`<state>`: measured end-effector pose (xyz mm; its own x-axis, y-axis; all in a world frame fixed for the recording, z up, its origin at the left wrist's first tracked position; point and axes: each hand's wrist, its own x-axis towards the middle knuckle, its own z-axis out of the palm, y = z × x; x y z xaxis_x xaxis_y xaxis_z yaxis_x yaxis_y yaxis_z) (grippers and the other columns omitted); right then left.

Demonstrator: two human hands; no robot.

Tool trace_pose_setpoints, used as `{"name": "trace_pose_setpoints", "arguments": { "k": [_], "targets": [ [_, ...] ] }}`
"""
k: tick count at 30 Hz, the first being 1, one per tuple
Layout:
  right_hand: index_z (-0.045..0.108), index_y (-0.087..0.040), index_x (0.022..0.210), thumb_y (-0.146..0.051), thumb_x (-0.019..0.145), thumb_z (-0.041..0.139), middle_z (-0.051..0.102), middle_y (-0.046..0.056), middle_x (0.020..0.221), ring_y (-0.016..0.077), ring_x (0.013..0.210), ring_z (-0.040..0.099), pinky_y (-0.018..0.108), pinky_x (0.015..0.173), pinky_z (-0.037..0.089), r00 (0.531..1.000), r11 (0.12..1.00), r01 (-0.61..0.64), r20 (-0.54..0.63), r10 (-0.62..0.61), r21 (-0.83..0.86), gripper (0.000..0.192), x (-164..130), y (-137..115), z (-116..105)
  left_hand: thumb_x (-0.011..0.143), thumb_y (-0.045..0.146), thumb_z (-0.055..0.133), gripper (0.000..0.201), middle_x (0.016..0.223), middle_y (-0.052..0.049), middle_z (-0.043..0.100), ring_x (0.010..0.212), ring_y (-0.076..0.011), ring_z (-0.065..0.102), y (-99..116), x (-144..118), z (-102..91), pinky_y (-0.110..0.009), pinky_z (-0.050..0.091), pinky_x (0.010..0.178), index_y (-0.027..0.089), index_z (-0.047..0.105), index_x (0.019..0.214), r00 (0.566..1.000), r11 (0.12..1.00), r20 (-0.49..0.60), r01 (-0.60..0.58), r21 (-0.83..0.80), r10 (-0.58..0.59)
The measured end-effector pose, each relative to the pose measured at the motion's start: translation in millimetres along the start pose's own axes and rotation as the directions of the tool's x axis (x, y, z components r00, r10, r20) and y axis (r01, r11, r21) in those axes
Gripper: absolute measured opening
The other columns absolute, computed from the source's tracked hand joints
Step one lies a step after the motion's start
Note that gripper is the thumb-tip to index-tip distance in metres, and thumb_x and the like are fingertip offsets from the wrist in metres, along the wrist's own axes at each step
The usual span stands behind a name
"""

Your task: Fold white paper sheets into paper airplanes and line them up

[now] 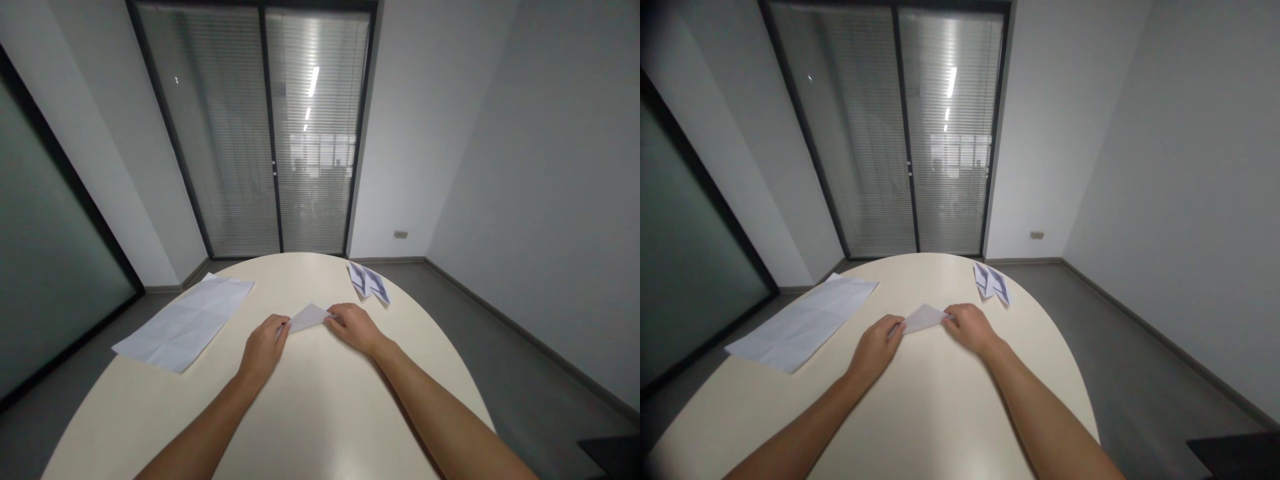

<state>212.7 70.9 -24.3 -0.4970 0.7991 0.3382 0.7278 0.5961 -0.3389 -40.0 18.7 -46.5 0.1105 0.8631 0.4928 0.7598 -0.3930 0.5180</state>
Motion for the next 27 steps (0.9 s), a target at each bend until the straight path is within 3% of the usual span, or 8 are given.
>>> {"name": "trace_pose_setpoints", "arguments": {
  "k": [4,10,20,22,27],
  "targets": [
    [0.072,-0.023,0.098,-0.039,0.091,0.060,0.075,0.004,0.096,0.0205,0.083,0.066,0.029,0.072,0.043,0.987,0.981,-0.143,-0.055,0.151,0.132,0.021,0.9,8.6,5.6,0.095,0.033,0.048,0.021,0.104,-0.006,0.072,0.098,-0.0225,0.068,-3.3,1.2,1.5,-0.036,0.051,0.088,0.022,0.062,0.107,0.992,0.991,-0.070,0.103,-0.080,-0.109],
    [0.073,-0.019,0.092,-0.044,0.084,0.066,0.074,0.003,0.085,0.0173,0.068,0.060,0.029,0.064,0.043,0.968,0.886,-0.174,-0.093,0.235,0.430,0.027,7.6,19.7,15.0,0.089,0.034,0.056,0.029,0.103,-0.005,0.072,0.097,-0.0239,0.070,-5.3,2.7,3.0,-0.038,0.052,0.089,0.024,0.057,0.116,0.957,0.969,-0.171,0.212,-0.129,-0.233],
    [0.069,-0.014,0.102,-0.053,0.079,0.067,0.073,0.008,0.088,0.0198,0.074,0.065,0.029,0.064,0.048,0.945,0.663,-0.189,-0.051,0.324,0.724,0.045,11.3,20.3,14.1,0.089,0.038,0.058,0.038,0.098,-0.005,0.069,0.096,-0.0222,0.067,-9.8,4.3,7.7,-0.037,0.050,0.091,0.021,0.052,0.122,0.933,0.945,-0.269,0.160,-0.286,-0.239],
    [0.070,-0.014,0.101,-0.051,0.079,0.067,0.073,0.007,0.085,0.0192,0.072,0.064,0.028,0.061,0.047,0.943,0.676,-0.218,-0.027,0.332,0.704,0.043,10.8,21.9,16.0,0.088,0.036,0.058,0.038,0.097,-0.005,0.070,0.096,-0.0227,0.068,-11.2,3.9,9.0,-0.039,0.051,0.091,0.021,0.051,0.122,0.940,0.941,-0.230,0.182,-0.284,-0.251],
    [0.074,-0.016,0.097,-0.042,0.082,0.064,0.073,0.004,0.081,0.0183,0.068,0.062,0.028,0.061,0.045,0.952,0.811,-0.244,-0.028,0.305,0.532,0.031,8.4,28.4,22.5,0.085,0.025,0.058,0.034,0.105,-0.007,0.070,0.101,-0.0234,0.067,-16.2,1.8,12.2,-0.042,0.049,0.096,0.021,0.052,0.119,0.955,0.942,-0.129,0.229,-0.246,-0.266]
  ]
}}
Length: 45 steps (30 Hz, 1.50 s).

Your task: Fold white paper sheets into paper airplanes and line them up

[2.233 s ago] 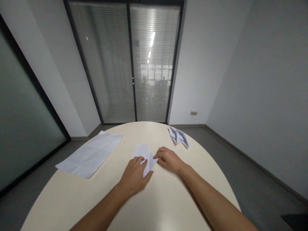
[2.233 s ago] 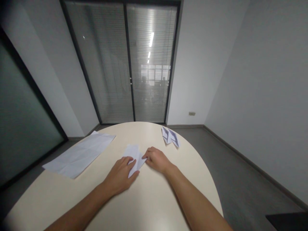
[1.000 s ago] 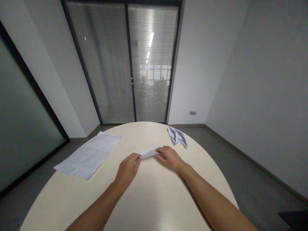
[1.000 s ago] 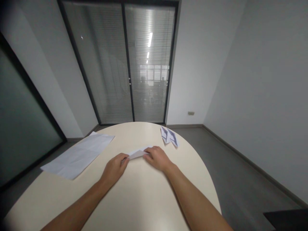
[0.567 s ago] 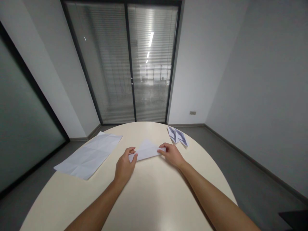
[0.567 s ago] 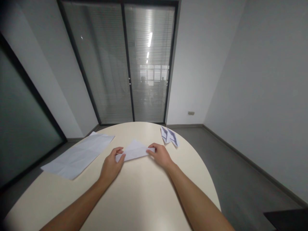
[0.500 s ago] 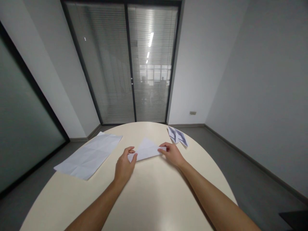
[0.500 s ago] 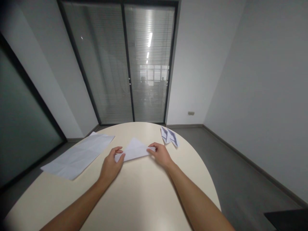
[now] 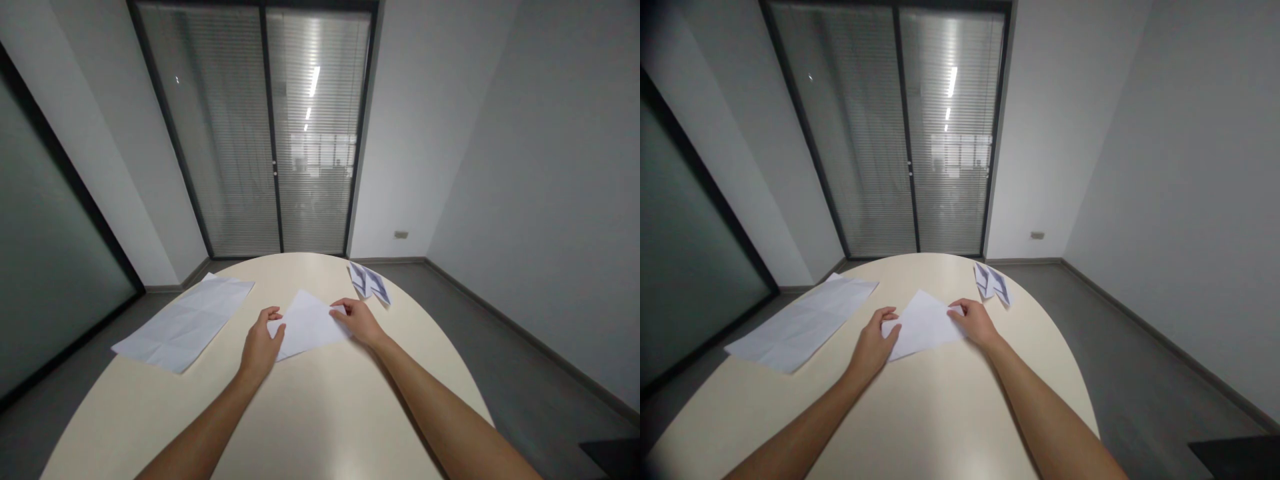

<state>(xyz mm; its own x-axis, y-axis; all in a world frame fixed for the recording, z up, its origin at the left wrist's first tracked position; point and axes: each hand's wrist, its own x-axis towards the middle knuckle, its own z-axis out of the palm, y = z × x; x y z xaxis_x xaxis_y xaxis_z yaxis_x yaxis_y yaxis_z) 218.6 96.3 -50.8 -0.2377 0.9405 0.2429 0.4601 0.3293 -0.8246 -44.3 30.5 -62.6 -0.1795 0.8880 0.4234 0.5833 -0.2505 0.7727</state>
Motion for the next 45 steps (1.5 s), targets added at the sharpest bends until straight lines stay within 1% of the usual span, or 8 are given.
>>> {"name": "trace_pose_setpoints", "arguments": {
  "k": [5,10,22,27,32,38,42,45],
  "targets": [
    [0.075,-0.017,0.099,-0.034,0.082,0.063,0.075,0.005,0.087,0.0190,0.073,0.064,0.029,0.067,0.047,1.000,0.997,0.012,0.030,-0.010,-0.075,0.027,0.2,9.0,0.4,0.079,0.012,0.058,0.042,0.111,-0.007,0.070,0.107,-0.0220,0.066,-4.6,-0.9,1.3,-0.040,0.048,0.100,0.021,0.052,0.120,1.000,1.000,0.000,-0.009,0.023,0.010],
    [0.076,-0.019,0.101,-0.032,0.083,0.062,0.075,0.004,0.088,0.0195,0.074,0.064,0.029,0.069,0.048,0.999,0.985,0.033,0.046,-0.026,-0.169,0.027,-0.4,11.8,-0.6,0.081,0.012,0.059,0.043,0.110,-0.007,0.070,0.101,-0.0212,0.067,-8.1,0.1,-0.1,-0.039,0.050,0.095,0.021,0.052,0.122,0.999,0.994,0.029,0.035,0.100,-0.039],
    [0.076,-0.019,0.105,-0.028,0.086,0.064,0.075,0.007,0.096,0.0201,0.082,0.067,0.030,0.077,0.049,0.995,0.921,0.096,0.034,-0.090,-0.377,0.025,-6.6,-3.5,-3.8,0.081,0.012,0.061,0.032,0.097,-0.004,0.072,0.088,-0.0179,0.070,-6.0,2.3,-6.7,-0.031,0.054,0.082,0.022,0.058,0.112,0.995,0.983,0.067,0.057,0.173,-0.069],
    [0.075,-0.019,0.106,-0.027,0.087,0.063,0.074,0.008,0.099,0.0206,0.085,0.067,0.030,0.078,0.048,0.998,0.900,0.068,0.021,-0.065,-0.431,0.024,-8.9,-7.8,-1.5,0.085,0.012,0.059,0.025,0.101,-0.005,0.073,0.089,-0.0186,0.069,-5.9,1.3,-6.7,-0.031,0.052,0.082,0.022,0.060,0.108,0.993,0.965,0.111,0.001,0.263,-0.031],
    [0.076,-0.021,0.101,-0.024,0.090,0.058,0.072,0.008,0.101,0.0218,0.093,0.066,0.030,0.082,0.046,0.993,0.853,0.117,0.060,-0.101,-0.508,0.021,-13.2,-18.9,-1.7,0.089,0.015,0.055,0.020,0.100,-0.006,0.073,0.093,-0.0207,0.068,4.7,-1.5,-10.2,-0.030,0.049,0.080,0.021,0.062,0.107,0.988,0.891,0.152,-0.057,0.451,-0.014],
    [0.075,-0.021,0.087,-0.019,0.093,0.052,0.068,0.011,0.095,0.0239,0.092,0.064,0.031,0.075,0.046,0.988,0.729,0.150,0.124,-0.090,-0.667,0.024,-19.4,-38.4,1.0,0.095,0.020,0.049,0.024,0.091,-0.008,0.073,0.087,-0.0254,0.068,26.9,-5.5,-16.3,-0.034,0.047,0.077,0.024,0.069,0.106,0.976,0.717,0.218,-0.163,0.677,0.016],
    [0.074,-0.018,0.089,-0.019,0.093,0.051,0.068,0.016,0.097,0.0268,0.094,0.063,0.034,0.075,0.047,0.994,0.664,0.105,0.105,-0.040,-0.741,0.023,-24.7,-49.0,11.4,0.096,0.017,0.044,0.031,0.087,-0.011,0.072,0.086,-0.0282,0.068,32.8,-6.8,-16.3,-0.037,0.047,0.077,0.023,0.073,0.104,0.964,0.652,0.264,-0.225,0.724,0.040],
    [0.073,-0.014,0.095,-0.028,0.095,0.051,0.067,0.019,0.101,0.0297,0.098,0.061,0.037,0.080,0.047,0.997,0.633,0.059,0.073,-0.003,-0.772,0.026,-32.7,-59.9,21.9,0.094,0.012,0.044,0.031,0.086,-0.011,0.072,0.088,-0.0284,0.068,38.5,-7.8,-16.6,-0.038,0.047,0.078,0.021,0.073,0.096,0.951,0.626,0.305,-0.263,0.734,0.041]
  ]
}}
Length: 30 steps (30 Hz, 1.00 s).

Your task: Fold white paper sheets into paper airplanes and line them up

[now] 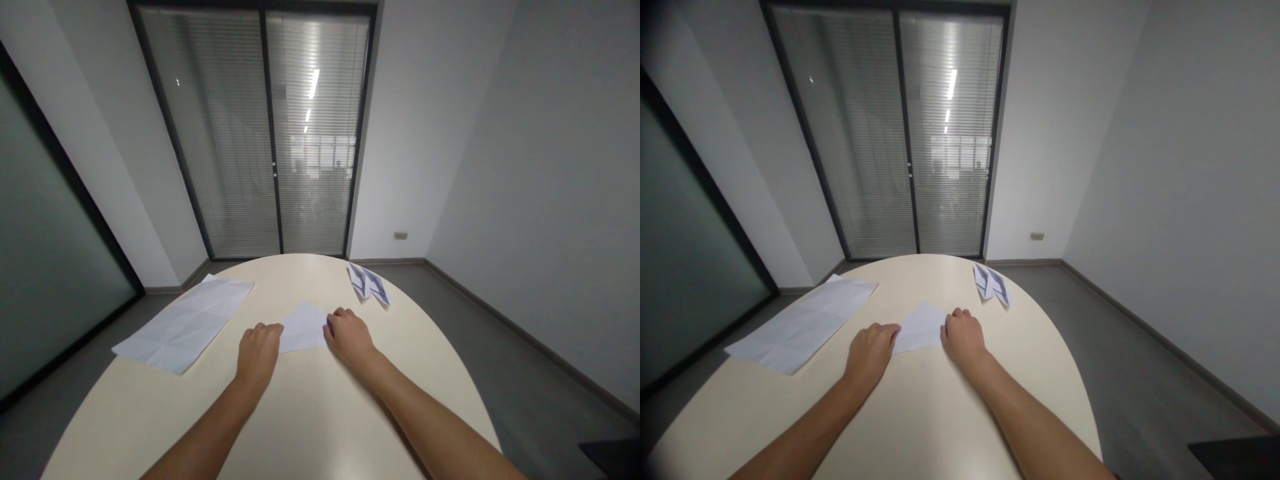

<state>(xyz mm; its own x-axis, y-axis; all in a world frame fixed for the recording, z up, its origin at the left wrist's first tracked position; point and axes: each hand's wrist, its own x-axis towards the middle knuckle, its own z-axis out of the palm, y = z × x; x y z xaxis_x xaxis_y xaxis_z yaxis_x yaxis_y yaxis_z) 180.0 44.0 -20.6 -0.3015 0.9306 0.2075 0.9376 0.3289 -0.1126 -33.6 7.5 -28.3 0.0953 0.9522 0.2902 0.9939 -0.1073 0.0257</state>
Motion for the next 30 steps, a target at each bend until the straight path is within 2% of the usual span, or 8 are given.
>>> {"name": "trace_pose_setpoints", "arguments": {
  "k": [3,7,10,13,16,20,24,30],
  "targets": [
    [0.071,-0.010,0.104,-0.042,0.096,0.051,0.067,0.020,0.107,0.0327,0.104,0.059,0.041,0.085,0.046,0.998,0.998,-0.062,-0.002,0.062,-0.023,0.038,-8.1,-14.9,-3.0,0.094,0.010,0.044,0.030,0.085,-0.010,0.072,0.089,-0.0274,0.068,6.9,-1.9,-5.9,-0.037,0.047,0.077,0.019,0.073,0.090,0.999,0.999,0.046,-0.020,0.043,0.018],
    [0.065,-0.006,0.120,-0.050,0.096,0.048,0.064,0.023,0.122,0.0347,0.115,0.055,0.044,0.096,0.042,0.997,0.998,-0.070,0.021,0.070,0.005,0.053,-12.5,-22.7,-2.0,0.101,0.027,0.040,0.035,0.101,-0.014,0.073,0.097,-0.0286,0.067,20.5,-7.7,-6.2,-0.039,0.049,0.080,0.015,0.073,0.098,0.999,0.996,0.029,-0.030,0.080,0.028],
    [0.053,-0.002,0.138,-0.051,0.097,0.044,0.051,0.025,0.143,0.0347,0.132,0.045,0.044,0.108,0.033,0.998,0.998,-0.048,0.036,0.046,0.050,0.065,-9.8,-17.5,5.4,0.102,0.038,0.037,0.043,0.118,-0.016,0.070,0.105,-0.0301,0.064,28.6,-12.3,-0.6,-0.041,0.049,0.084,0.012,0.071,0.107,1.000,0.997,0.005,-0.031,0.075,0.030],
    [0.040,0.000,0.148,-0.054,0.097,0.041,0.037,0.025,0.154,0.0345,0.144,0.031,0.045,0.117,0.022,0.996,0.994,-0.042,0.081,0.034,0.099,0.074,-5.6,-8.9,13.9,0.102,0.039,0.038,0.045,0.127,-0.018,0.066,0.115,-0.0300,0.060,30.6,-13.3,4.9,-0.042,0.049,0.092,0.008,0.067,0.117,0.999,0.998,-0.001,-0.052,0.036,0.053],
    [0.032,0.001,0.152,-0.057,0.096,0.040,0.029,0.023,0.158,0.0346,0.149,0.023,0.046,0.119,0.017,0.993,0.990,-0.026,0.121,0.009,0.142,0.081,-2.7,-3.1,18.4,0.102,0.037,0.038,0.045,0.132,-0.019,0.063,0.121,-0.0293,0.057,28.0,-10.9,8.3,-0.041,0.048,0.097,0.006,0.064,0.123,0.998,0.998,0.005,-0.067,-0.014,0.067],
    [0.032,-0.002,0.153,-0.061,0.095,0.040,0.026,0.022,0.160,0.0342,0.150,0.019,0.047,0.120,0.016,0.990,0.984,0.020,0.136,-0.044,0.178,0.083,-1.4,-0.2,19.5,0.101,0.038,0.040,0.045,0.136,-0.019,0.060,0.123,-0.0302,0.056,23.9,-8.3,11.4,-0.043,0.046,0.100,0.007,0.064,0.122,0.998,0.997,0.013,-0.062,-0.055,0.063],
    [0.033,-0.006,0.153,-0.064,0.094,0.040,0.026,0.020,0.160,0.0349,0.150,0.019,0.048,0.120,0.017,0.987,0.979,0.051,0.141,-0.079,0.195,0.083,-0.7,3.7,19.1,0.099,0.039,0.043,0.047,0.140,-0.019,0.058,0.128,-0.0308,0.052,19.9,-8.6,14.0,-0.043,0.043,0.106,0.007,0.060,0.129,0.995,0.991,0.007,-0.100,-0.083,0.101],
    [0.035,-0.008,0.152,-0.062,0.094,0.042,0.030,0.019,0.159,0.0330,0.149,0.023,0.049,0.119,0.020,0.977,0.978,0.062,0.186,-0.100,0.199,0.080,1.0,9.7,10.6,0.097,0.038,0.047,0.044,0.138,-0.017,0.060,0.122,-0.0311,0.054,13.9,-7.5,10.8,-0.043,0.045,0.103,0.010,0.062,0.127,0.988,0.984,0.031,-0.147,-0.098,0.151]
  ]
}}
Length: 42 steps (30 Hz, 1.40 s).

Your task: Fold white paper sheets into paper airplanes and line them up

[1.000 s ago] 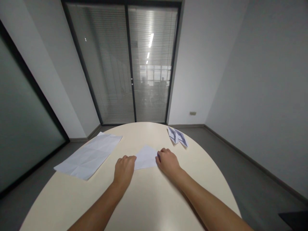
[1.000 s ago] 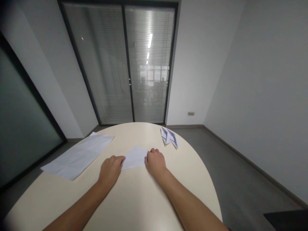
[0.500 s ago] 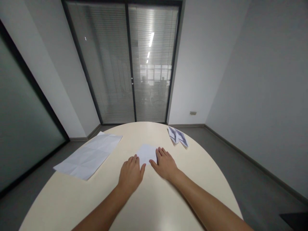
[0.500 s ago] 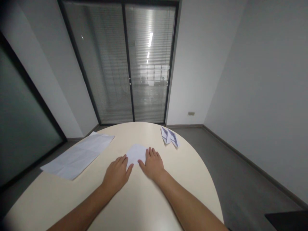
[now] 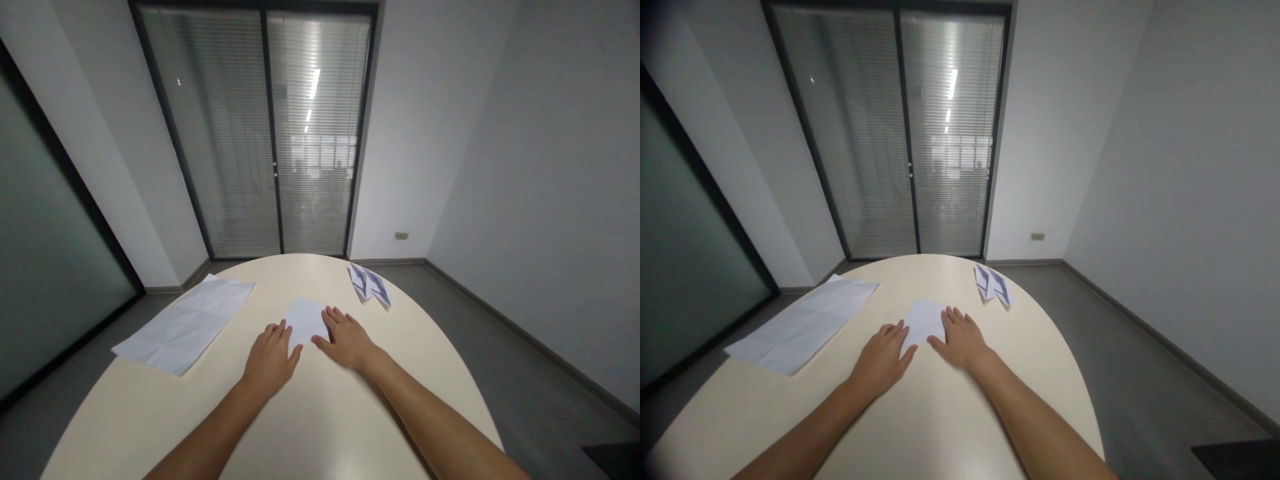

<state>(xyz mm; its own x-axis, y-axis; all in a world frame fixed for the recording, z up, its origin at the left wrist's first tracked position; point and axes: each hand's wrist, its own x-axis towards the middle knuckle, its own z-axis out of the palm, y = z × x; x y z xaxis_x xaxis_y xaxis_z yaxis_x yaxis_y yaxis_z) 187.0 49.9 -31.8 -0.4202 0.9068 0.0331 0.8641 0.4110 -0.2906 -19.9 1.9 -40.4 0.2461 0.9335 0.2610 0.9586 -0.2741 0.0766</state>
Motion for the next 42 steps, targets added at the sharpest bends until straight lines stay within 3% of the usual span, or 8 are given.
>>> {"name": "trace_pose_setpoints", "arguments": {
  "k": [6,12,20,25,31,36,42],
  "targets": [
    [0.042,-0.004,0.147,-0.059,0.094,0.044,0.037,0.024,0.155,0.0358,0.146,0.030,0.051,0.117,0.022,0.995,0.994,-0.092,-0.053,0.089,-0.054,0.077,-3.0,-5.5,-4.8,0.098,0.037,0.046,0.042,0.139,-0.018,0.058,0.123,-0.0294,0.055,0.3,1.3,-3.5,-0.042,0.045,0.103,0.011,0.061,0.128,1.000,1.000,0.018,-0.007,0.018,0.007],
    [0.041,-0.005,0.148,-0.054,0.095,0.045,0.037,0.021,0.156,0.0319,0.147,0.028,0.046,0.119,0.022,0.998,0.999,0.020,-0.063,-0.022,-0.026,0.072,-0.7,-5.2,0.1,0.098,0.035,0.045,0.041,0.139,-0.017,0.058,0.126,-0.0287,0.052,-0.8,0.7,-2.6,-0.042,0.044,0.105,0.011,0.061,0.126,1.000,1.000,0.013,-0.015,-0.003,0.015],
    [0.052,-0.005,0.138,-0.057,0.091,0.050,0.048,0.024,0.147,0.0358,0.138,0.041,0.046,0.113,0.030,0.994,0.995,-0.066,-0.095,0.059,-0.078,0.070,-3.8,-5.8,-6.6,0.098,0.036,0.044,0.041,0.140,-0.017,0.057,0.123,-0.0292,0.053,1.2,0.6,-2.4,-0.042,0.043,0.105,0.012,0.061,0.127,1.000,1.000,0.022,-0.006,0.015,0.006],
    [0.062,-0.011,0.124,-0.055,0.089,0.055,0.057,0.020,0.139,0.0341,0.128,0.048,0.043,0.107,0.035,0.995,0.996,0.027,-0.098,-0.035,-0.083,0.057,-5.6,-3.5,-17.1,0.097,0.036,0.046,0.040,0.142,-0.017,0.055,0.126,-0.0306,0.051,-1.3,-0.4,-1.8,-0.046,0.043,0.103,0.013,0.060,0.127,1.000,1.000,0.012,0.011,-0.027,-0.011],
    [0.069,-0.016,0.100,-0.045,0.091,0.057,0.065,0.015,0.127,0.0304,0.116,0.056,0.037,0.095,0.042,0.996,0.994,0.088,-0.016,-0.089,-0.058,0.033,-5.4,9.5,-29.9,0.097,0.037,0.050,0.037,0.140,-0.011,0.059,0.122,-0.0282,0.052,-16.3,4.2,2.5,-0.042,0.043,0.102,0.019,0.065,0.125,1.000,0.997,-0.003,-0.011,-0.071,0.011],
    [0.069,-0.017,0.098,-0.042,0.091,0.059,0.067,0.013,0.123,0.0282,0.118,0.055,0.033,0.095,0.041,0.983,0.982,0.185,0.004,-0.185,-0.024,0.027,-2.9,23.6,-31.7,0.098,0.034,0.049,0.033,0.137,-0.008,0.062,0.115,-0.0251,0.056,-29.1,7.5,5.4,-0.039,0.046,0.099,0.022,0.068,0.123,0.999,0.994,-0.014,-0.053,-0.100,0.051],
    [0.068,-0.018,0.094,-0.038,0.096,0.053,0.072,0.011,0.103,0.0239,0.104,0.060,0.030,0.088,0.042,0.986,0.984,0.164,-0.031,-0.166,-0.064,0.025,0.2,27.2,-29.5,0.094,0.043,0.057,0.035,0.134,-0.009,0.065,0.114,-0.0274,0.060,-28.5,6.6,0.2,-0.042,0.045,0.099,0.021,0.070,0.119,0.998,0.996,-0.023,-0.062,-0.063,0.061]
  ]
}}
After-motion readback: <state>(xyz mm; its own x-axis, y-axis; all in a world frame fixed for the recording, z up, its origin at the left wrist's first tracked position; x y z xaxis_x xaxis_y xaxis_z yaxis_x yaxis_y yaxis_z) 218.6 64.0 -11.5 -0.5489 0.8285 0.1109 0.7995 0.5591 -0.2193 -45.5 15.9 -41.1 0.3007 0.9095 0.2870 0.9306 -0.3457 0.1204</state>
